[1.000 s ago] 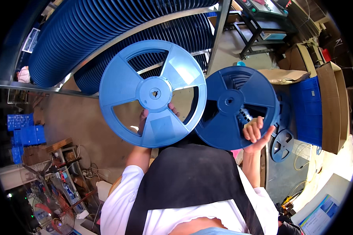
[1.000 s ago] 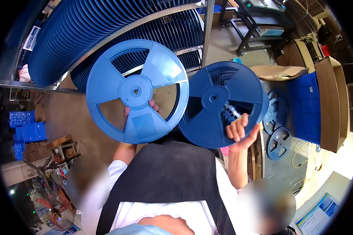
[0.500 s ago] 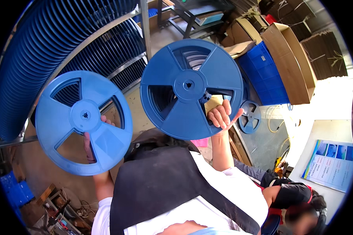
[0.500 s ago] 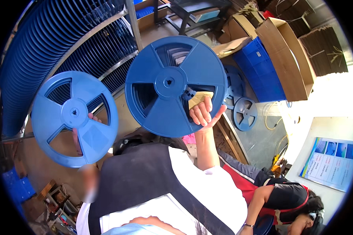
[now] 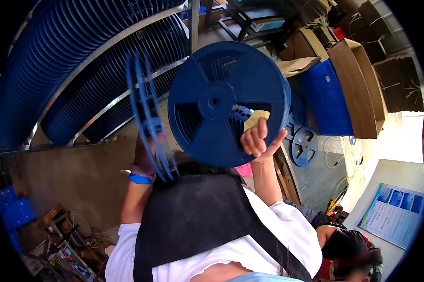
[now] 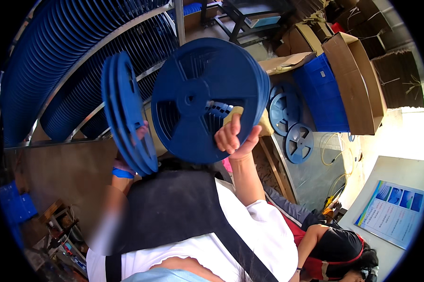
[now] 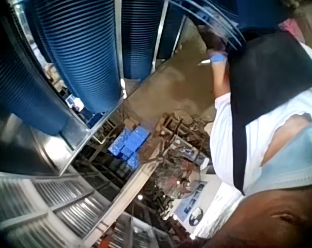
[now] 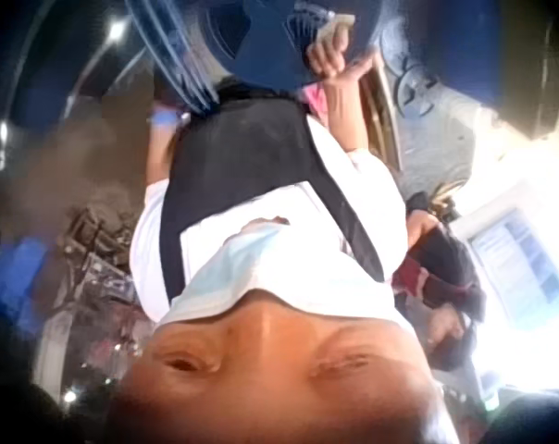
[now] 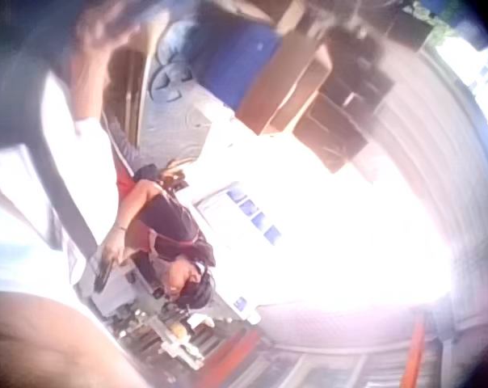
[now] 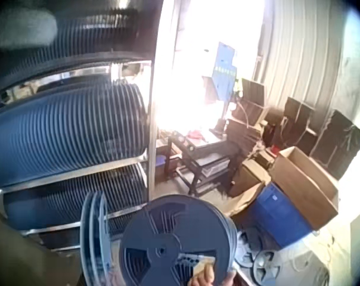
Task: The person repeatedly picks up blue plastic spools from a table and stacks them onto a metal rack. The person handles the spools one by one, placing them vertically into the rack slots.
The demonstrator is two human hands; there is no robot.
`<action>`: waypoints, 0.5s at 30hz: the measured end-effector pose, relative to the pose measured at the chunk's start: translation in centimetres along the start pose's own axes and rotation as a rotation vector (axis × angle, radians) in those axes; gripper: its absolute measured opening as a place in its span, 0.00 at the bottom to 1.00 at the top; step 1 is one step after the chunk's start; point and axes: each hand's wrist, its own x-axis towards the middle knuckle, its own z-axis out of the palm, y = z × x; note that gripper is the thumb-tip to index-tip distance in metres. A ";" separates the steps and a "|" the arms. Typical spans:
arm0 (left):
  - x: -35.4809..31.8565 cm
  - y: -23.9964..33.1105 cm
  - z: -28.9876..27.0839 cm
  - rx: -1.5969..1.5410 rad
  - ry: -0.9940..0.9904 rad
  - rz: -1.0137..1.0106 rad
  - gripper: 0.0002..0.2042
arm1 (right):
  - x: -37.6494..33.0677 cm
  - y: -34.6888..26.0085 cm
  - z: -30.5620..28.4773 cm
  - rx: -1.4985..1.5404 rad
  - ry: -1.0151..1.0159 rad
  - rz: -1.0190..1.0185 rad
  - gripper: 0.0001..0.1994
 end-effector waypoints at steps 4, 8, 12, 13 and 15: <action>0.9 0.3 3.4 -0.190 -0.159 -0.021 0.43 | 1.2 4.2 2.2 -0.121 -0.001 0.156 0.28; 3.1 -5.9 3.1 -0.161 -0.276 -0.012 0.41 | 1.7 6.8 5.5 -0.403 0.114 0.503 0.26; 1.9 -4.8 1.9 -0.471 -0.482 -0.224 0.39 | 2.5 8.1 6.7 -0.521 0.052 0.640 0.20; 1.8 -4.6 1.7 -0.523 -0.508 -0.243 0.39 | 2.8 8.6 7.1 -0.576 0.056 0.647 0.19; 1.4 -3.9 1.0 -0.607 -0.538 -0.255 0.38 | 3.5 8.8 8.6 -0.791 0.066 0.689 0.18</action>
